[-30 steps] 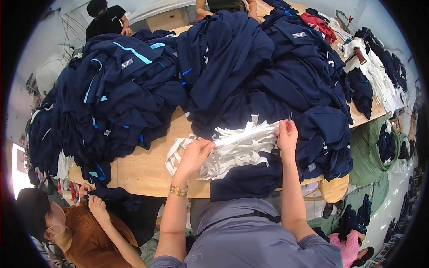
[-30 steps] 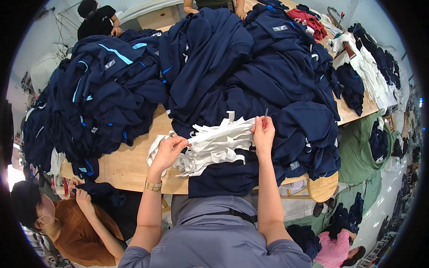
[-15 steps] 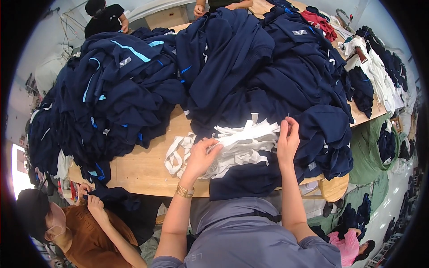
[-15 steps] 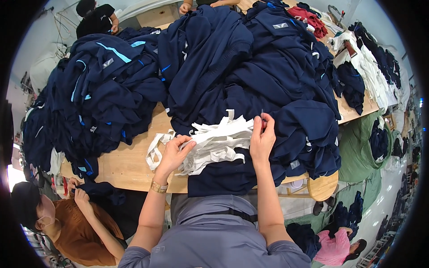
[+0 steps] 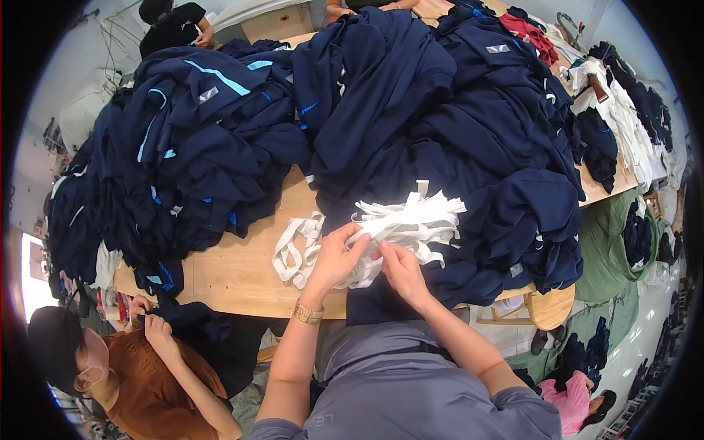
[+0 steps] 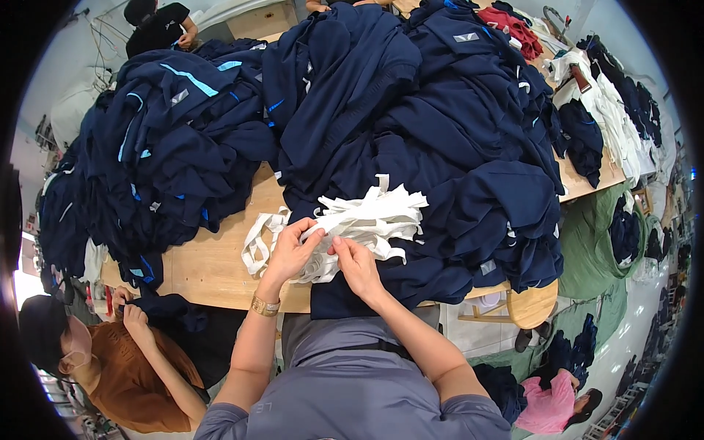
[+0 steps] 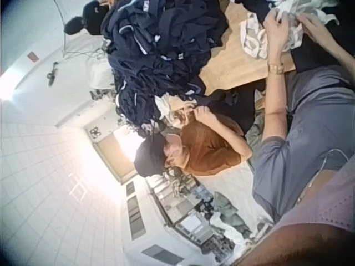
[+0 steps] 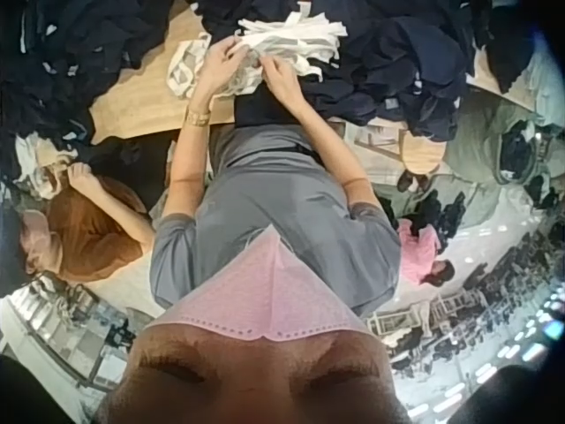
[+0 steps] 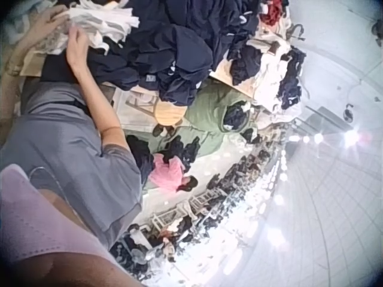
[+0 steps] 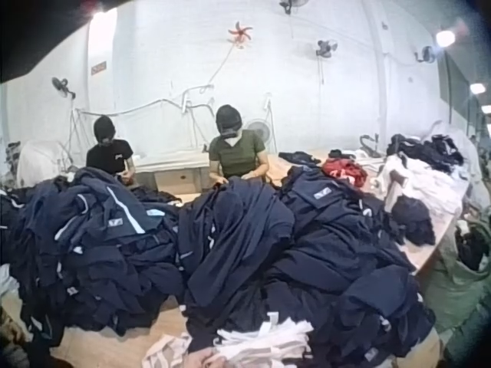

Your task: Trimming and separating white fabric straps for blue garments using scissors in a factory setting.

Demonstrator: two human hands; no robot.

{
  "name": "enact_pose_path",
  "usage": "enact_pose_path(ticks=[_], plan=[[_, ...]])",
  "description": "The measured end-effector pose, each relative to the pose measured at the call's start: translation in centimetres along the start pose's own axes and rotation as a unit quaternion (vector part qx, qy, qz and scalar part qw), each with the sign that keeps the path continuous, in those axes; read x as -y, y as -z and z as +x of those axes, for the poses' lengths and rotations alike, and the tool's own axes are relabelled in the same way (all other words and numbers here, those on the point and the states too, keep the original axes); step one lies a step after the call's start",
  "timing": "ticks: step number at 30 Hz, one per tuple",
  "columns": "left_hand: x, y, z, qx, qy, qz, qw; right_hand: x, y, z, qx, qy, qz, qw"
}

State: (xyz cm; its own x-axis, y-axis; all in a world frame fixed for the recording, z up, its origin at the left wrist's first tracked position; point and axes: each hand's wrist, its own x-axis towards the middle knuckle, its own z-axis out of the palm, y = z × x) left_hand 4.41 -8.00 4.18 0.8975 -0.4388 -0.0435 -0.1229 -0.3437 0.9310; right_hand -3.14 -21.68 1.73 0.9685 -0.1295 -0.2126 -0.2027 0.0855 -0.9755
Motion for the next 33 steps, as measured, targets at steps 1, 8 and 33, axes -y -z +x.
enact_pose_path(ticks=[1,8,33], plan=[[0.1,0.0,-0.1,0.003,0.004,-0.001,1.000,-0.1,-0.1,0.1,0.002,0.016,0.001,1.000],[1.0,-0.1,-0.2,0.025,0.004,-0.072,0.997,0.3,-0.1,0.7,0.015,-0.013,0.060,0.998],[0.0,1.2,0.0,0.104,0.078,-0.069,0.989,0.5,0.6,1.3,0.067,0.013,-0.007,0.998]])
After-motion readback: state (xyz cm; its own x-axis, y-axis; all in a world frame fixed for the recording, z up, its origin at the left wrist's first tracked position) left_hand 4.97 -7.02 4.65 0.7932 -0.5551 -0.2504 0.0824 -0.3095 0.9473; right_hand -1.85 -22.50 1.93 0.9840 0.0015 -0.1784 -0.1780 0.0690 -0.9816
